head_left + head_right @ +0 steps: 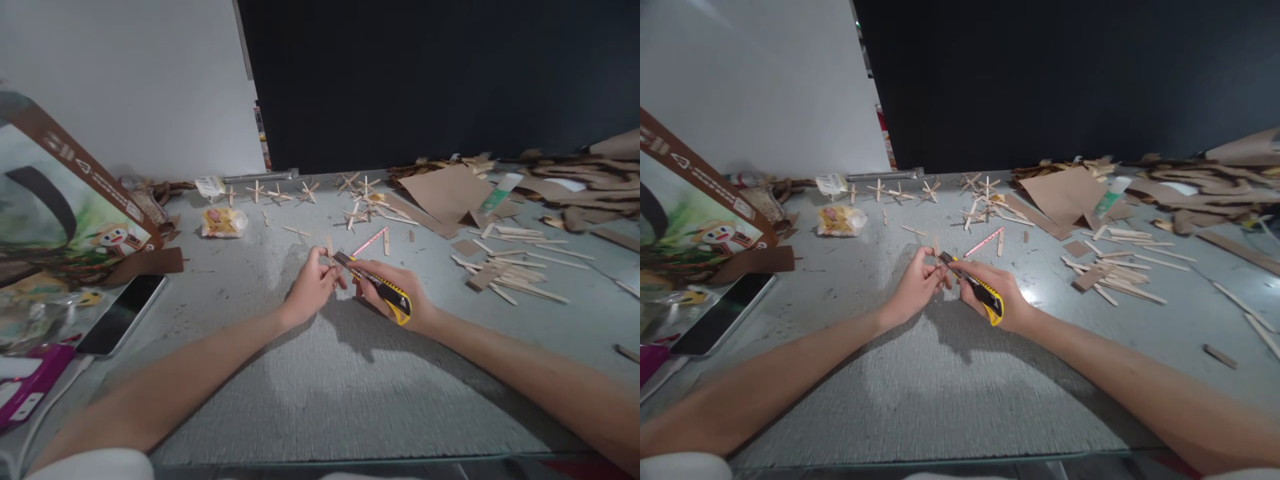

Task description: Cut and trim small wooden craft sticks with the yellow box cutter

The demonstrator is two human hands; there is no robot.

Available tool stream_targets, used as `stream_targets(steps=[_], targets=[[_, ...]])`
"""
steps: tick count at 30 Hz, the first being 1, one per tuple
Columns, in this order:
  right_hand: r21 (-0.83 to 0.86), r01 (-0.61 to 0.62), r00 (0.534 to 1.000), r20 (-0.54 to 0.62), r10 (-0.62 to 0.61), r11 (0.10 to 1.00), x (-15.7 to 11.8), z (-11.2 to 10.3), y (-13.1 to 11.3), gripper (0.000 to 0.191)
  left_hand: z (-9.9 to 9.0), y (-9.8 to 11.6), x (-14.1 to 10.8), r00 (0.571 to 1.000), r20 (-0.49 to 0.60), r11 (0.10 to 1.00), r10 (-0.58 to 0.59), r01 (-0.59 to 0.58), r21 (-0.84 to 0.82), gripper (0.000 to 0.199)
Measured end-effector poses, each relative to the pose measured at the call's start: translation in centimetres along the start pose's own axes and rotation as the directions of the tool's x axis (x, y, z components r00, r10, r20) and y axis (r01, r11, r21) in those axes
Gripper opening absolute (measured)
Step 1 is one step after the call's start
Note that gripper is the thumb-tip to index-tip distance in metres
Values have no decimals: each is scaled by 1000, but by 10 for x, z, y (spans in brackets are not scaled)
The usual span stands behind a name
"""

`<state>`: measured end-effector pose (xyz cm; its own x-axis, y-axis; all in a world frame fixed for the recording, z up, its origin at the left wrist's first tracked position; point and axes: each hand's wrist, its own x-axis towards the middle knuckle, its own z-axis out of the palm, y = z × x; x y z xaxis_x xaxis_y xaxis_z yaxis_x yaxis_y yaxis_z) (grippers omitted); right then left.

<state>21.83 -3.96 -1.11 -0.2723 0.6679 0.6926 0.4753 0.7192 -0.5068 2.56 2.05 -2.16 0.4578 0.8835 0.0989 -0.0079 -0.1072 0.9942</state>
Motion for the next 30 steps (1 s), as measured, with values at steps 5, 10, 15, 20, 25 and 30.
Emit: stream_targets(steps=[5, 10, 15, 20, 25, 30], targets=[[-6, -3, 1000, 23, 3, 1000, 1, -1, 0, 27, 0, 1, 0, 1000, -1, 1000, -15, 15, 15, 34], [2, 64, 997, 34, -64, 998, -1, 1, 4, 30, 2, 3, -3, 999, -45, 989, 16, -9, 146, 23], [5, 128, 983, 135, -128, 992, -3, 2, 8, 42, 3, 7, -7, 993, -86, 945, 80, -48, 324, 11], [3, 103, 981, 168, -102, 995, -5, 2, 10, 43, 2, 7, -8, 993, -55, 934, 100, -75, 349, 14], [42, 42, 993, 108, -47, 998, -4, 3, 5, 36, 2, 5, -6, 998, -46, 980, 44, -35, 195, 16], [17, 63, 998, -4, -63, 998, 1, 5, -3, 31, 3, 5, -4, 998, -5, 997, 60, -60, 57, 24]])
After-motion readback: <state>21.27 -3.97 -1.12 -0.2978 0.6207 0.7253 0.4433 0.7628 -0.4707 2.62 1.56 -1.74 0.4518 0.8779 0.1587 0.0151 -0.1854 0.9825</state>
